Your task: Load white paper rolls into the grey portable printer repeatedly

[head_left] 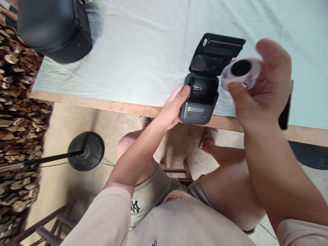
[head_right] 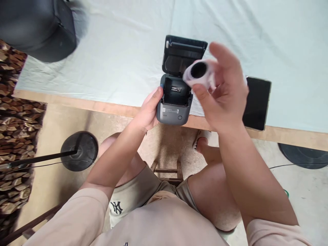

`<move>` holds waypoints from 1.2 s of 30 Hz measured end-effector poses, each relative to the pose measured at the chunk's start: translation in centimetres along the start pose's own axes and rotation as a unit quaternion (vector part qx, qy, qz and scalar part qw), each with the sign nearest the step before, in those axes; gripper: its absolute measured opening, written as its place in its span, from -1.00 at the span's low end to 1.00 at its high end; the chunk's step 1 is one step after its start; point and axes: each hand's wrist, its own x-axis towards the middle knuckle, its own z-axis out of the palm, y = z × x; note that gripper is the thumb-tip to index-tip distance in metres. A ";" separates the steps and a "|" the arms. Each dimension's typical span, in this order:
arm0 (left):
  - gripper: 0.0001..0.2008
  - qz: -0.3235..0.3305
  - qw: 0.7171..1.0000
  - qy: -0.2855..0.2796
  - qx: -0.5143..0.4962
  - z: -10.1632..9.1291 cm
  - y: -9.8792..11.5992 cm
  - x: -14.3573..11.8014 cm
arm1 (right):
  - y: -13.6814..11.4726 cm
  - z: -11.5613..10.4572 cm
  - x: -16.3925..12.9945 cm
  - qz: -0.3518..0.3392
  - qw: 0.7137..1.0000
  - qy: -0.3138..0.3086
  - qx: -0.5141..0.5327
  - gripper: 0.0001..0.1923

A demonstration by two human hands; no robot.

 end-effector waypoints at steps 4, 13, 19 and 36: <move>-0.69 0.026 0.999 -0.021 0.037 0.1 0.0 -0.1 | -2.3 1.0 -0.2 -0.065 0.993 -0.043 -0.090 -0.74; -0.67 0.039 0.997 -0.025 0.062 -0.1 -0.4 0.0 | -2.1 1.7 -0.5 -0.057 0.976 -0.052 -0.206 -0.87; -0.69 0.035 0.999 -0.021 0.031 -0.5 0.1 -0.1 | -3.4 2.3 -1.0 -0.142 0.968 -0.050 -0.202 -0.87; -0.17 0.036 0.989 -0.046 0.134 -1.0 0.4 -1.0 | -1.4 2.0 -0.1 0.072 0.993 0.042 0.079 -0.56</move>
